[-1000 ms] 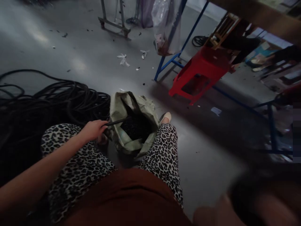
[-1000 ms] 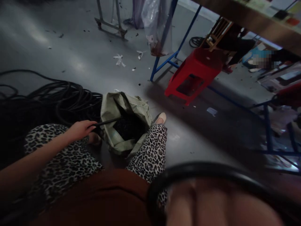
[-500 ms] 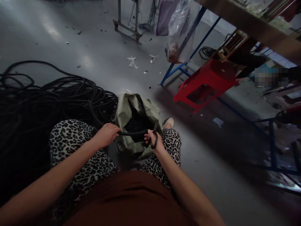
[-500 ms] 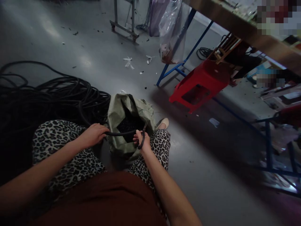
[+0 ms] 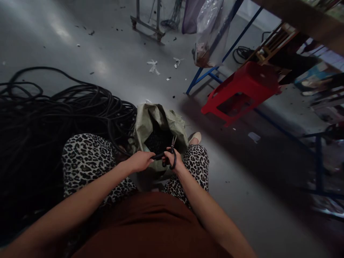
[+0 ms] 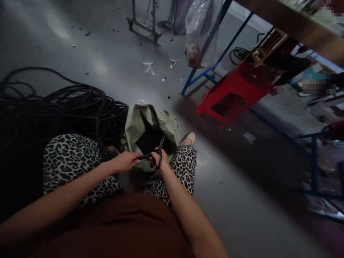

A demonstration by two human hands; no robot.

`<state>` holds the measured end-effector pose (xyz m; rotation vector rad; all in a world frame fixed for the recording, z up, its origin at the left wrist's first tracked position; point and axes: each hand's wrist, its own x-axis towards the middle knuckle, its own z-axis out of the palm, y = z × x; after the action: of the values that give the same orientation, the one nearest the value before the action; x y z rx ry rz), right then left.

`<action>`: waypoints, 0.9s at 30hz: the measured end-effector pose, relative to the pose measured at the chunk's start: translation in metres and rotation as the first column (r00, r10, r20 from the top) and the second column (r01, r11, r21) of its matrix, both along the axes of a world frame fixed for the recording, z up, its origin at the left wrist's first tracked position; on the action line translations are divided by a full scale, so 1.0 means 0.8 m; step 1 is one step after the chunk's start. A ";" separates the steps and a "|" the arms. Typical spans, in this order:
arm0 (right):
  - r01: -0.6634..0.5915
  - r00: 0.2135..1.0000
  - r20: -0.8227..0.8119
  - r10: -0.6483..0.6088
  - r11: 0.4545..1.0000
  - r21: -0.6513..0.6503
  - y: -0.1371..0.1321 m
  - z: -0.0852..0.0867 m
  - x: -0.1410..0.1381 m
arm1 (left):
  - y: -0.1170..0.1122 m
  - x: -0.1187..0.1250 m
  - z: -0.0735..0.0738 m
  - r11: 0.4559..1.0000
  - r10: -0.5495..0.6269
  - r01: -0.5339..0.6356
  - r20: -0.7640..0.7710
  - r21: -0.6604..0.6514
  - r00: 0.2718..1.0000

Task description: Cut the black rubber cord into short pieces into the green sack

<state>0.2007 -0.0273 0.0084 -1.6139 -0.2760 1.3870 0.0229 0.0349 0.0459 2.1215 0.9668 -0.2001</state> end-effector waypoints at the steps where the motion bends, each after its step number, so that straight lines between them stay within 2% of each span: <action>1: -0.017 1.000 0.013 0.017 1.000 -0.004 -0.001 0.001 0.000 | 0.000 0.002 -0.005 1.000 0.004 -0.004 0.000 0.001 1.000; 3: -0.053 0.997 0.063 0.055 0.998 -0.031 -0.004 0.000 0.002 | 0.004 0.000 -0.015 0.999 0.011 -0.011 -0.010 0.049 1.000; 6: -0.116 0.982 0.130 0.135 0.983 -0.141 -0.016 -0.006 0.004 | 0.015 -0.009 -0.027 0.989 0.054 -0.049 -0.034 0.141 0.998; 11: -0.240 0.935 0.205 0.290 0.941 -0.239 -0.040 -0.014 0.001 | 0.025 -0.013 -0.038 0.974 0.091 -0.081 -0.038 0.212 0.995; 15: -0.420 0.838 0.258 0.481 0.870 -0.260 -0.049 -0.005 -0.003 | 0.023 -0.009 -0.044 0.968 0.048 -0.035 -0.047 0.250 0.998; 18: -0.496 0.756 0.301 0.582 0.808 -0.317 -0.051 -0.001 -0.005 | 0.020 -0.009 -0.047 0.967 0.027 -0.014 -0.046 0.256 0.999; 22: -0.531 0.699 0.315 0.642 0.761 -0.373 -0.053 -0.007 -0.007 | 0.019 -0.009 -0.047 0.968 0.031 -0.019 -0.043 0.249 0.999; 27: -0.546 0.676 0.320 0.664 0.742 -0.388 -0.051 -0.012 -0.010 | 0.018 -0.006 -0.045 0.972 0.035 -0.018 -0.068 0.236 0.997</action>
<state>0.1925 -0.0685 -0.0016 -2.1814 -1.0340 1.5691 0.0181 0.0489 0.0097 2.3288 1.1069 -0.1556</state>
